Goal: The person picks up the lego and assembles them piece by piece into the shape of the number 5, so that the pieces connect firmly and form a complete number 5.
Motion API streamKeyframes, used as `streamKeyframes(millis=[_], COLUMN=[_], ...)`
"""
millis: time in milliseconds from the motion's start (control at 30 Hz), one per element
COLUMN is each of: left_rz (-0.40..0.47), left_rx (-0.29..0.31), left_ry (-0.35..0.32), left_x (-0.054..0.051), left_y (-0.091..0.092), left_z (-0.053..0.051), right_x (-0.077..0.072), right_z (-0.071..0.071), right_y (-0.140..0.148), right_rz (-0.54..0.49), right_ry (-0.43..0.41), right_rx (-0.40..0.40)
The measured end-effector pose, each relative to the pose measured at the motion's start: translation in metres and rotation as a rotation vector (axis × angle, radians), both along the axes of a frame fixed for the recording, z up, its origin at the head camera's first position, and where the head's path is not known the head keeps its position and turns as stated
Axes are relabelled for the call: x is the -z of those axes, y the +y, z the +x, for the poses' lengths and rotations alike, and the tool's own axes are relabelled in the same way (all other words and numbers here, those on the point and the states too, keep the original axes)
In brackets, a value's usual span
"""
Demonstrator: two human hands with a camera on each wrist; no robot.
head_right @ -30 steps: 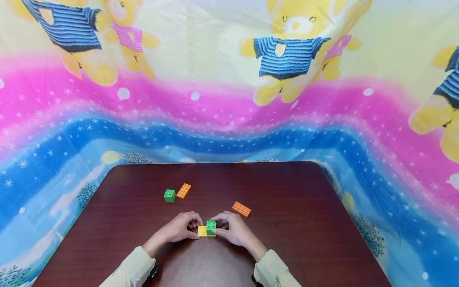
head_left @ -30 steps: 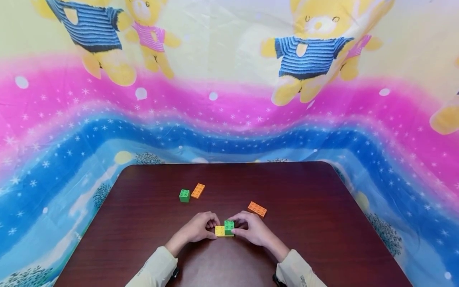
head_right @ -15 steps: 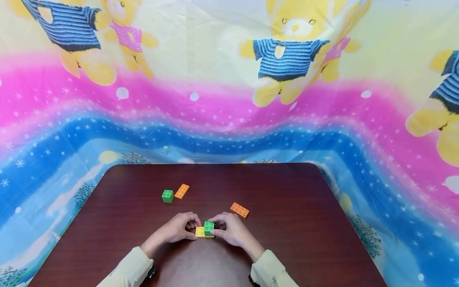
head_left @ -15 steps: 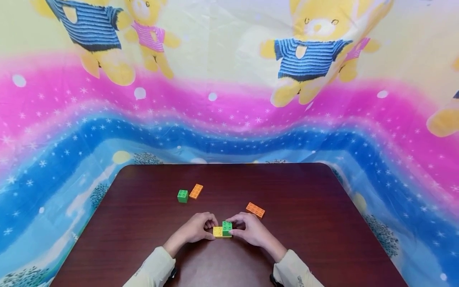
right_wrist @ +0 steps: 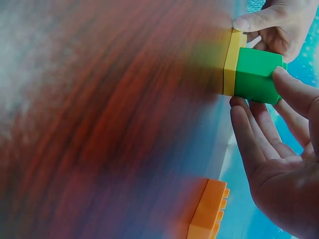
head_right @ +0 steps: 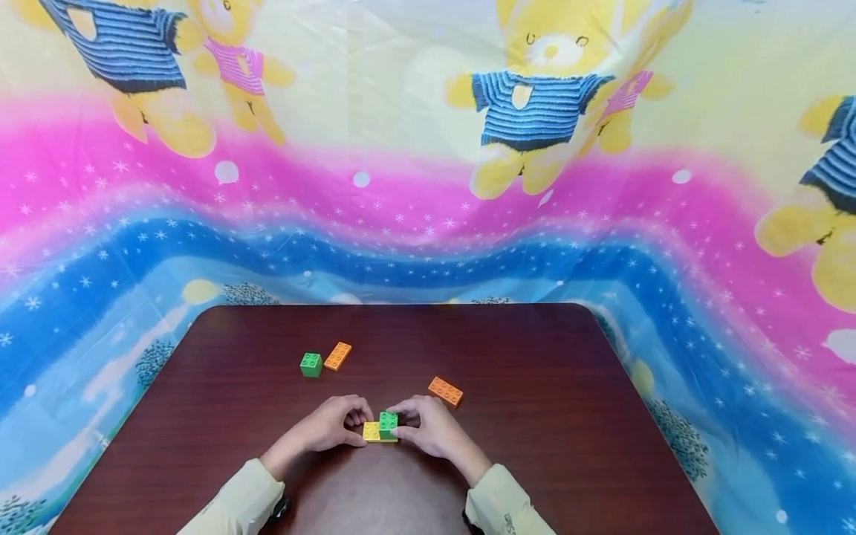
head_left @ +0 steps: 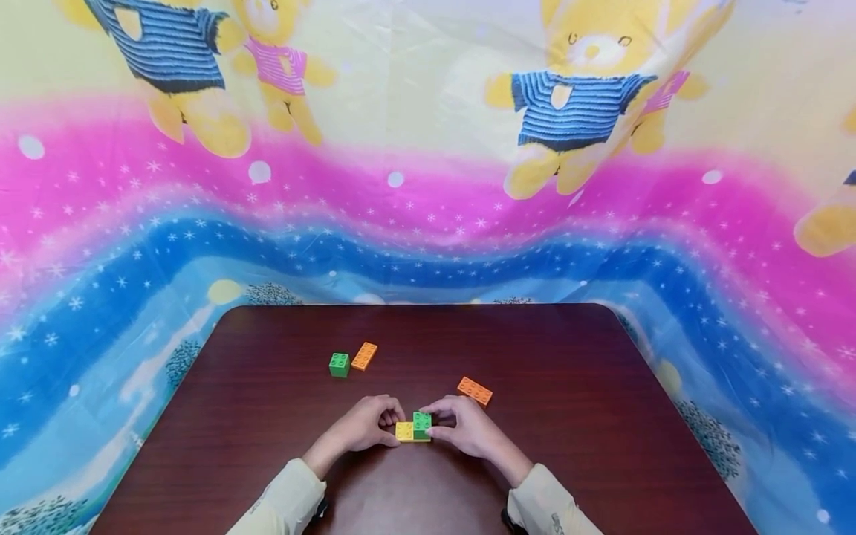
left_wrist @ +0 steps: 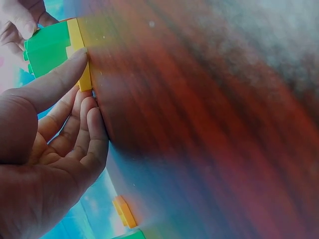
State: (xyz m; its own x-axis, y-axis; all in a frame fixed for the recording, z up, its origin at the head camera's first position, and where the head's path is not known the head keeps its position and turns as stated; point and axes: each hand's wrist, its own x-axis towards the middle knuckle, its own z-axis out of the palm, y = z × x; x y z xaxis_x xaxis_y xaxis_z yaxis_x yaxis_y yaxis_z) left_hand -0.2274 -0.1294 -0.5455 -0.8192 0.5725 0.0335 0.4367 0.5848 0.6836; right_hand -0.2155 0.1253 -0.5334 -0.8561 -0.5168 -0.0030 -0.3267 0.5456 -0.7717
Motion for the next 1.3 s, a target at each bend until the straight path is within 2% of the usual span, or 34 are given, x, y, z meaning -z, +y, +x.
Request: streamKeyframes(millis=[300, 800, 1300], left_rz=[0.005, 0.002, 0.005], left_rx=[0.008, 0.003, 0.004], left_ry=[0.007, 0.003, -0.011], left_x=[-0.0024, -0.0017, -0.0044], left_y=[0.0006, 0.0002, -0.0011], left_z=[0.0005, 0.0006, 0.0019], right_x=[-0.0006, 0.0011, -0.0010], right_z=[0.0007, -0.0012, 0.0001], right_y=[-0.0005, 0.0008, 0.0003], right_rz=[0.025, 0.033, 0.027], right_ry=[0.049, 0.018, 0.026], right_rx=[-0.014, -0.007, -0.011])
